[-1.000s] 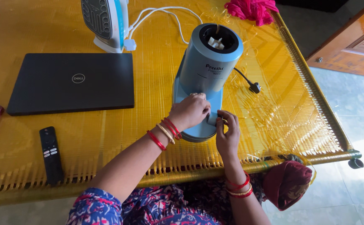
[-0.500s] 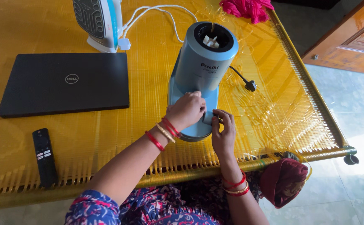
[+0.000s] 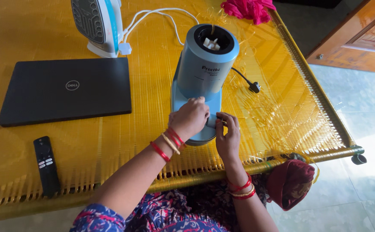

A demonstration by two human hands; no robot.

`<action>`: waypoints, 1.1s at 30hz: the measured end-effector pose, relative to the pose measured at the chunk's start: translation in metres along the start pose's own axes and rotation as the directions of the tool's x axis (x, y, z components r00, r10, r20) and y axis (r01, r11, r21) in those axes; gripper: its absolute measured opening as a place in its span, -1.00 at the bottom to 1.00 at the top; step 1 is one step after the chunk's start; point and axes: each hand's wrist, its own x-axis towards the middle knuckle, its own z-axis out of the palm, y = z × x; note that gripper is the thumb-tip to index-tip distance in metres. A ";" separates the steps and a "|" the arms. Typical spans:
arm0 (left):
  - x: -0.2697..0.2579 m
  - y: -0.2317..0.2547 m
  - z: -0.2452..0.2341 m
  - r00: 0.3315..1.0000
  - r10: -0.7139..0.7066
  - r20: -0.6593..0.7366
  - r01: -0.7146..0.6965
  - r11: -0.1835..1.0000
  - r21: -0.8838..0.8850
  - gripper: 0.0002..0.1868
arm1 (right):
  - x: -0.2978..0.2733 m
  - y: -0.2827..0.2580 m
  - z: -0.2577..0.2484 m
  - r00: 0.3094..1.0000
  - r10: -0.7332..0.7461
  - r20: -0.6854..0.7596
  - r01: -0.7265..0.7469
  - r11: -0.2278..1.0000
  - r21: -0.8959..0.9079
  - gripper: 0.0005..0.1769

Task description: The person wipes a blue blender base with a cloth and turns it over to inspect and clean the bottom surface.

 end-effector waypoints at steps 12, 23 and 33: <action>0.011 0.002 0.002 0.999 -0.032 0.010 0.031 0.996 0.089 -0.85 | -0.001 0.001 -0.001 1.000 -0.022 -0.015 0.022 1.000 -0.009 -0.78; -0.040 0.033 -0.038 0.936 -0.035 0.349 0.038 0.999 -0.002 -0.87 | 0.000 -0.009 -0.011 0.999 -0.040 -0.025 0.040 0.999 -0.013 -0.78; -0.011 0.053 -0.042 0.998 -0.044 0.042 0.061 0.725 -0.686 -0.63 | 0.000 -0.035 -0.053 0.973 -0.033 0.230 -0.054 0.931 0.362 -0.45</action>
